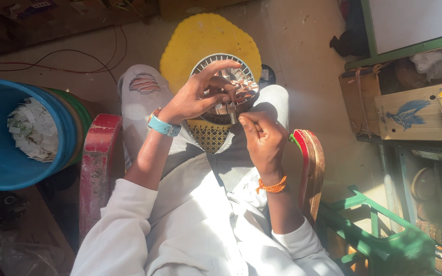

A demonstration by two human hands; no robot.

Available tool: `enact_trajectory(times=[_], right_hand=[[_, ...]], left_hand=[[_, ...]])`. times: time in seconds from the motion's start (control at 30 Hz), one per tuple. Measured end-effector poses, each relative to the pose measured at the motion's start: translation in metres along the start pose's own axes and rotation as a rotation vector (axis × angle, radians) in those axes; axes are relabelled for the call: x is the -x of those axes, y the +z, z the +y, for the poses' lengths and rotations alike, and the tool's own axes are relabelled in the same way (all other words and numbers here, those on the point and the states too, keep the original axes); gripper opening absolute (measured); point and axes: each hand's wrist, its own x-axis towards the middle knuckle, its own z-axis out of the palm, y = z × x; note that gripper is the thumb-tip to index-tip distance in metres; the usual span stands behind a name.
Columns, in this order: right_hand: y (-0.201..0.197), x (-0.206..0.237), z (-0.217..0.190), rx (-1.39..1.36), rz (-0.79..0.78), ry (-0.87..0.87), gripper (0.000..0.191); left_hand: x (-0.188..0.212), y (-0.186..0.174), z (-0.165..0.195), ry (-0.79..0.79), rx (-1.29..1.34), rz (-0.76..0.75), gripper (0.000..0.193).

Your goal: The person sits and works on a motor stator, using a pen-like tool to adjust or clean the copper windings. They briefly reach for a tool on a nearby table before continuing to manipulate the windings by hand.

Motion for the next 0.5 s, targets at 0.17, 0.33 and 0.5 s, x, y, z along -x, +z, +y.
enact_trajectory(times=[0.17, 0.33, 0.5], right_hand=[[0.019, 0.03, 0.024, -0.123, 0.02, 0.145, 0.014], [0.028, 0.042, 0.047, -0.244, 0.075, 0.19, 0.015], [0.019, 0.04, 0.051, -0.121, -0.018, -0.017, 0.012]], left_hand=[[-0.003, 0.0, 0.002, 0.063, -0.091, 0.021, 0.053], [0.004, 0.008, 0.016, 0.007, -0.258, 0.101, 0.041], [0.013, 0.058, 0.018, 0.23, -0.867, 0.429, 0.052]])
